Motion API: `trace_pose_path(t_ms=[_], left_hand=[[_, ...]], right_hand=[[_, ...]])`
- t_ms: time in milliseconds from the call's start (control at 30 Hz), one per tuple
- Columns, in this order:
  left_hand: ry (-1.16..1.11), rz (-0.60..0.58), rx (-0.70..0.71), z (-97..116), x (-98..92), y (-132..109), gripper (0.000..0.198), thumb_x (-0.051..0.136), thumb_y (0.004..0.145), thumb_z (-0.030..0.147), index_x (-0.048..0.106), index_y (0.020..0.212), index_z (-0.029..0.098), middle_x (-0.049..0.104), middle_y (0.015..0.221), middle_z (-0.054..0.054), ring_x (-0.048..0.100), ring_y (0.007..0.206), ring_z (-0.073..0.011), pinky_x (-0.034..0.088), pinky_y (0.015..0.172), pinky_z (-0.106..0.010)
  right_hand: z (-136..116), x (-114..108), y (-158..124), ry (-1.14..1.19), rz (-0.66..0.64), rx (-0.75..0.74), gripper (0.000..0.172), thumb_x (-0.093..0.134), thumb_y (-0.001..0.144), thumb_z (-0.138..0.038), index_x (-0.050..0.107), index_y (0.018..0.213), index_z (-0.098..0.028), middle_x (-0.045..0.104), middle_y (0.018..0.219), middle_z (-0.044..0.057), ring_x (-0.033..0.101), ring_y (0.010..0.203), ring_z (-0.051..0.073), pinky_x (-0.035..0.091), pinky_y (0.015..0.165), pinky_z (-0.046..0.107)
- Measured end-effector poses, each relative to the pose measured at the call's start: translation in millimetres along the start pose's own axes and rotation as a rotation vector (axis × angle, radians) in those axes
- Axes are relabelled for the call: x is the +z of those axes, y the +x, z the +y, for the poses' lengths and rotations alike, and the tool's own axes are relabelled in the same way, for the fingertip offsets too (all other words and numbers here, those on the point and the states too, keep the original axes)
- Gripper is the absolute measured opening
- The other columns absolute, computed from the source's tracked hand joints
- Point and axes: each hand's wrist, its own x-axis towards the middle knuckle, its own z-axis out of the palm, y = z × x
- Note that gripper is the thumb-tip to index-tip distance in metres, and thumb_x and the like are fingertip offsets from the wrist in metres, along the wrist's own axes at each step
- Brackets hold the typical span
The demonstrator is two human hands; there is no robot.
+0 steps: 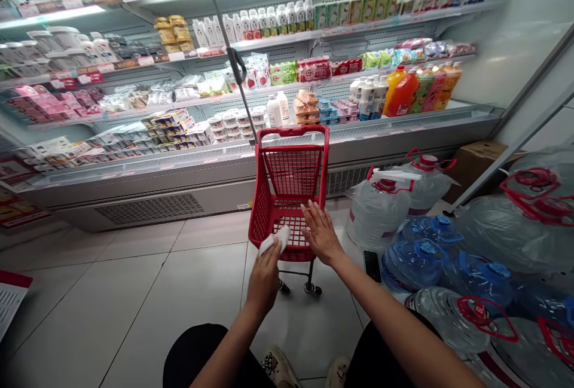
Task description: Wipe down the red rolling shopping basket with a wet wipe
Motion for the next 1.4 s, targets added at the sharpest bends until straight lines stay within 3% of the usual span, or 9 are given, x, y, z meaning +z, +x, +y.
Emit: trace_pose_path(t_ms=[233, 500, 600, 700, 867, 967, 1100, 1267, 1400], left_hand=[[0.001, -0.023, 0.075, 38, 32.2, 33, 0.057, 0.04, 0.094, 0.004, 0.05, 0.148, 0.015, 0.068, 0.138, -0.014, 0.062, 0.132, -0.0251, 0.048, 0.114, -0.048], [0.192, -0.062, 0.111, -86, -30.4, 23, 0.071, 0.035, 0.089, -0.002, 0.042, 0.157, 0.016, 0.057, 0.153, -0.011, 0.053, 0.142, -0.0235, 0.039, 0.123, -0.047], [0.23, -0.028, 0.028, -103, -38.3, 28, 0.067, 0.037, 0.09, 0.0, 0.045, 0.155, 0.014, 0.058, 0.151, -0.013, 0.056, 0.14, -0.0255, 0.038, 0.124, -0.05], [0.227, -0.006, 0.006, -73, -20.3, 24, 0.069, 0.036, 0.09, -0.001, 0.041, 0.157, 0.012, 0.058, 0.151, -0.015, 0.058, 0.138, -0.0255, 0.043, 0.12, -0.049], [0.1, 0.033, 0.06, 26, 33.7, 1, 0.074, 0.037, 0.09, -0.001, 0.031, 0.162, 0.014, 0.059, 0.15, -0.015, 0.058, 0.138, -0.0247, 0.049, 0.115, -0.047], [0.072, 0.056, 0.072, 46, 43.1, -7, 0.075, 0.038, 0.092, 0.0, 0.023, 0.164, 0.012, 0.058, 0.15, -0.016, 0.056, 0.14, -0.0265, 0.05, 0.114, -0.048], [0.11, -0.024, 0.281, -5, 13.7, -6, 0.082, 0.035, 0.091, -0.002, 0.011, 0.167, 0.017, 0.047, 0.16, -0.014, 0.048, 0.147, -0.0232, 0.042, 0.121, -0.046], [0.243, -0.011, 0.11, -94, -35.1, 10, 0.081, 0.03, 0.092, -0.003, 0.012, 0.167, 0.02, 0.045, 0.162, -0.012, 0.05, 0.146, -0.0238, 0.038, 0.123, -0.049], [0.237, 0.036, -0.003, -95, -34.0, 11, 0.081, 0.031, 0.091, -0.004, 0.014, 0.167, 0.02, 0.048, 0.16, -0.013, 0.05, 0.145, -0.0245, 0.04, 0.121, -0.051]], right_hand=[[-20, 5, 6, 0.008, -0.071, 0.022, 0.067, 0.019, 0.109, -0.058, -0.002, 0.167, -0.032, 0.008, 0.175, 0.002, 0.008, 0.161, 0.024, 0.015, 0.129, 0.056], [-18, -6, -8, -0.018, -0.106, -0.003, 0.069, 0.019, 0.108, -0.061, -0.007, 0.166, -0.034, 0.012, 0.174, 0.001, 0.018, 0.16, 0.023, 0.011, 0.129, 0.057], [-24, -3, -10, -0.03, -0.09, 0.006, 0.068, 0.019, 0.109, -0.059, -0.008, 0.166, -0.033, 0.012, 0.174, 0.002, 0.017, 0.16, 0.023, 0.012, 0.129, 0.057], [-31, 3, -12, -0.036, -0.057, 0.011, 0.07, 0.022, 0.109, -0.058, -0.007, 0.166, -0.032, 0.013, 0.175, 0.003, 0.016, 0.16, 0.024, 0.014, 0.129, 0.057], [-35, 7, -15, -0.017, -0.015, 0.001, 0.069, 0.024, 0.109, -0.055, -0.004, 0.167, -0.032, 0.013, 0.175, 0.005, 0.016, 0.16, 0.026, 0.015, 0.128, 0.058], [-32, 3, -19, -0.012, -0.037, 0.002, 0.069, 0.024, 0.109, -0.055, -0.005, 0.167, -0.032, 0.011, 0.175, 0.004, 0.014, 0.161, 0.026, 0.014, 0.128, 0.058], [-27, -5, -24, -0.016, -0.074, -0.004, 0.071, 0.024, 0.108, -0.06, -0.006, 0.167, -0.033, 0.011, 0.175, 0.004, 0.016, 0.16, 0.025, 0.012, 0.128, 0.061], [-29, -9, -27, 0.009, -0.097, -0.008, 0.069, 0.024, 0.108, -0.059, -0.004, 0.167, -0.034, 0.012, 0.175, 0.003, 0.015, 0.16, 0.025, 0.01, 0.128, 0.061], [-32, -5, -28, 0.014, -0.079, 0.005, 0.069, 0.024, 0.109, -0.058, -0.003, 0.167, -0.032, 0.011, 0.175, 0.004, 0.014, 0.16, 0.025, 0.012, 0.128, 0.062]])
